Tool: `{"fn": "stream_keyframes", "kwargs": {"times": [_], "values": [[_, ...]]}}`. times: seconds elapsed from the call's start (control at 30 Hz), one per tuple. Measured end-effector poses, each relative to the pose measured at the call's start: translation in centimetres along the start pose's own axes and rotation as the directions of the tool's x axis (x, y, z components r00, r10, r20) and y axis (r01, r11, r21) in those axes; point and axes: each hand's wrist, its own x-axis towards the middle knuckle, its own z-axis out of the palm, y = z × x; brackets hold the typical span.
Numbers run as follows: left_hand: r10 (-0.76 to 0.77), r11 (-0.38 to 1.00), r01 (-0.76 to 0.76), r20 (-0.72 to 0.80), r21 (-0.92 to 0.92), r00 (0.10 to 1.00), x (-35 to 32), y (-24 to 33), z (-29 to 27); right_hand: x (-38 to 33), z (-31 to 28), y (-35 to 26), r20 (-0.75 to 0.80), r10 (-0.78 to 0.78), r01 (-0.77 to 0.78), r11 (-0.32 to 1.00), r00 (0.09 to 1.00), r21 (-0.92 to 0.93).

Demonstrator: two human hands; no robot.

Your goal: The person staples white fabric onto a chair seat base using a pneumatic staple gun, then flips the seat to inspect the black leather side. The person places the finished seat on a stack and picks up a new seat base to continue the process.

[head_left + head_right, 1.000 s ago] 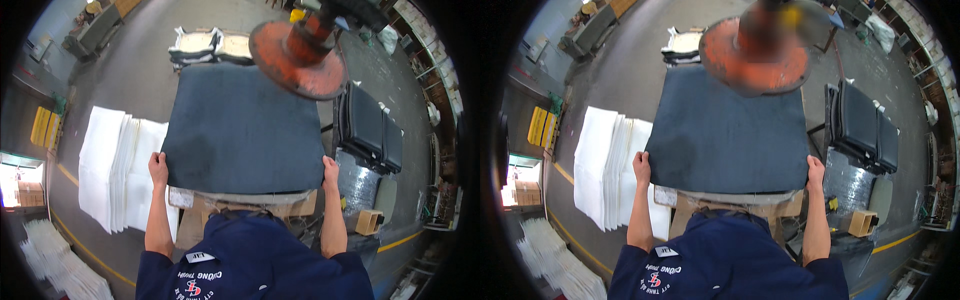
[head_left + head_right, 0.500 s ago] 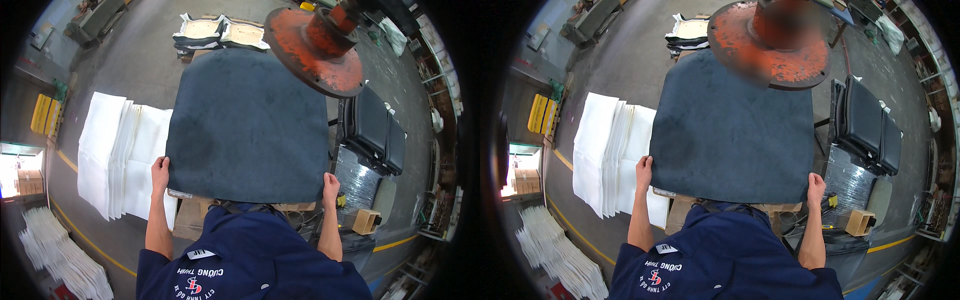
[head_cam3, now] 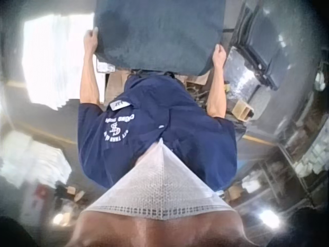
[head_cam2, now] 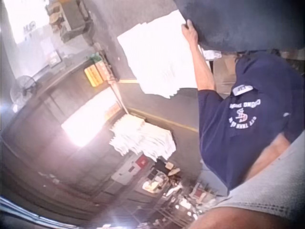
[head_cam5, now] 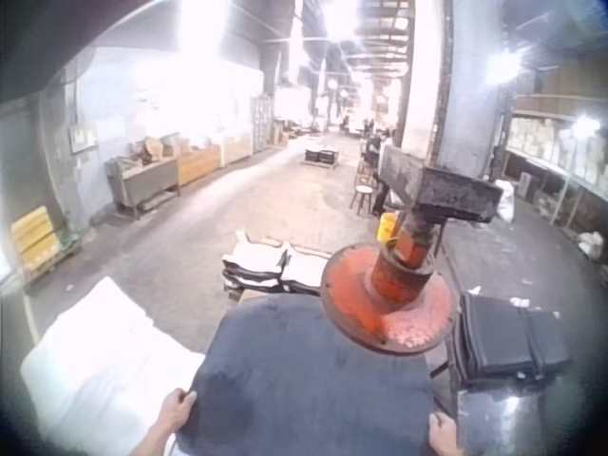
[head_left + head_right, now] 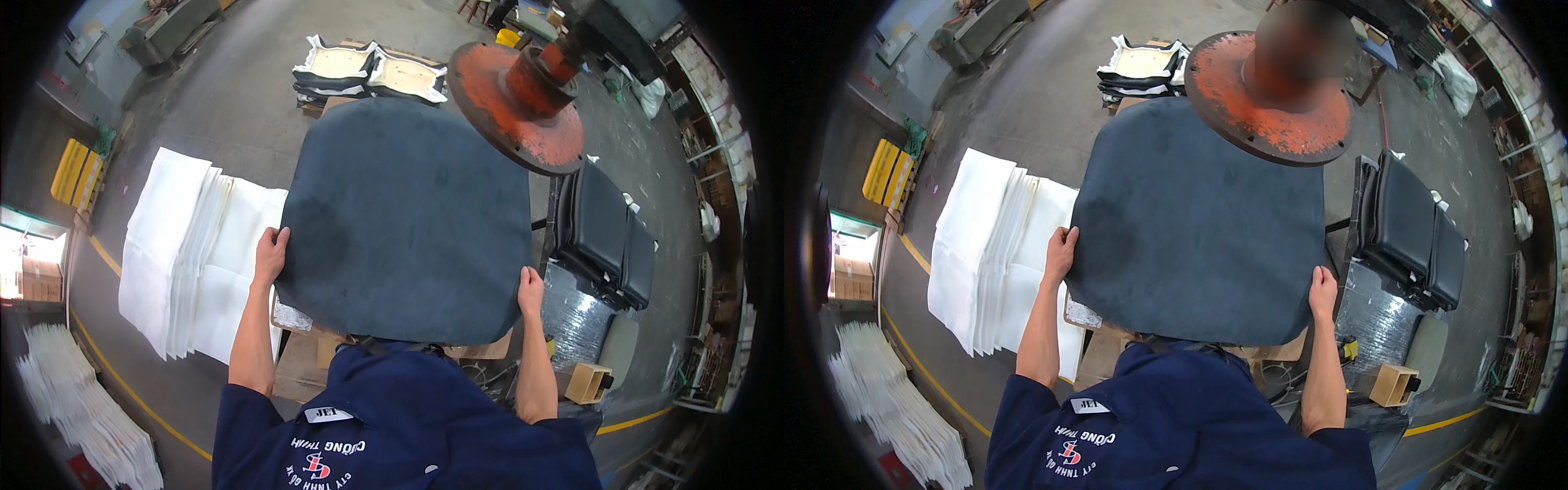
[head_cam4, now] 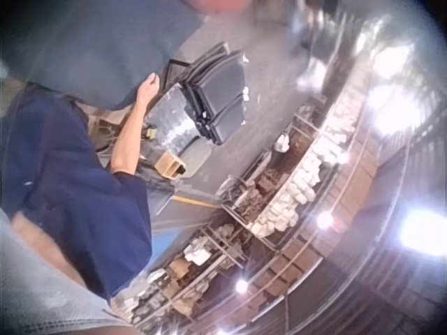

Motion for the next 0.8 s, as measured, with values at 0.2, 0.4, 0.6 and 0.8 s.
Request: {"fn": "stream_keyframes", "kwargs": {"times": [0.2, 0.4, 0.6, 0.8], "values": [[-0.006, 0.989, 0.010, 0.032, -0.146, 0.999, -0.8, -0.5, -0.1, -1.8, 0.2, 1.0, 0.060, 0.147, -0.158, 0.948, 0.987, 0.277], [-0.032, 0.983, 0.039, 0.046, -0.181, 0.998, -0.7, -0.9, -0.1, -3.0, 0.5, -0.2, 0.010, 0.176, -0.168, 0.920, 0.984, 0.353], [0.021, 0.980, -0.016, 0.024, -0.197, 0.999, -0.8, -1.1, 0.4, -2.7, 0.8, 0.2, 0.053, 0.249, -0.240, 0.825, 0.967, 0.511], [0.071, 0.983, -0.076, -0.033, -0.169, 0.997, -0.7, -1.7, 0.9, -2.4, 1.2, 1.8, 0.078, 0.280, -0.277, 0.797, 0.957, 0.536]]}}
